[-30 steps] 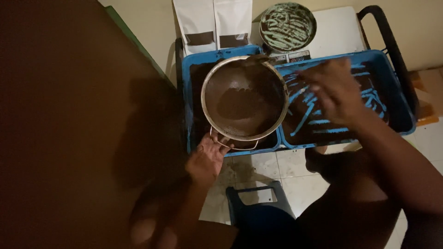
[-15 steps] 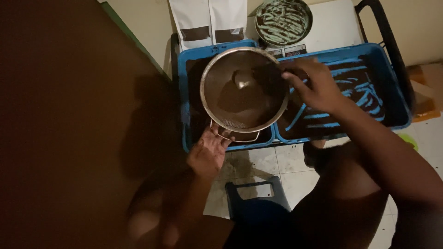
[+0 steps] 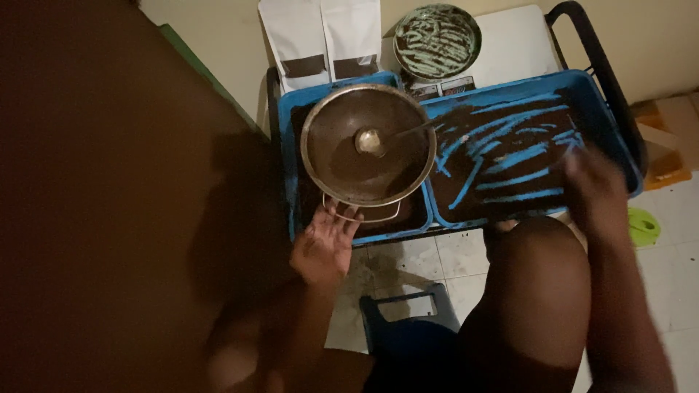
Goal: Sifting brown powder through a metal sieve into a plastic tray using a spoon.
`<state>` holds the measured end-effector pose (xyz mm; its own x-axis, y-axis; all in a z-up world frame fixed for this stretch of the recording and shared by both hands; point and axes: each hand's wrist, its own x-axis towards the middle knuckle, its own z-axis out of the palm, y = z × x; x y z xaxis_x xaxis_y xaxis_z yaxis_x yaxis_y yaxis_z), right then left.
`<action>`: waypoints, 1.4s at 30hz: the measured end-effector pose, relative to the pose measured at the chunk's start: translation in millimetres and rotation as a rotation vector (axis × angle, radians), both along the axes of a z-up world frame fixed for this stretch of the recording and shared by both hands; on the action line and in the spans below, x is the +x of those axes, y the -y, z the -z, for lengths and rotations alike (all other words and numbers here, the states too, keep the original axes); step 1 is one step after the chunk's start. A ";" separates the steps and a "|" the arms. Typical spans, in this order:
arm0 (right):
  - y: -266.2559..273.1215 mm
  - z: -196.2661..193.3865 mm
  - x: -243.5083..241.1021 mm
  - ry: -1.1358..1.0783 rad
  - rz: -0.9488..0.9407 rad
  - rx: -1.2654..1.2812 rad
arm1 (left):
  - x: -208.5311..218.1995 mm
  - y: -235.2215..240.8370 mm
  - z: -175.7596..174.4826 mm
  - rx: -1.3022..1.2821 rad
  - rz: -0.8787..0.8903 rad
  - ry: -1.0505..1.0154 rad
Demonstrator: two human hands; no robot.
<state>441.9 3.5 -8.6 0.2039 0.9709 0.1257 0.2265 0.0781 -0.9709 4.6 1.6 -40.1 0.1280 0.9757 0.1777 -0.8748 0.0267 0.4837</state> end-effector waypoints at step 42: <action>-109.8 -66.7 -175.3 0.644 -0.461 0.744 | -11.2 5.3 29.7 -0.005 0.086 0.107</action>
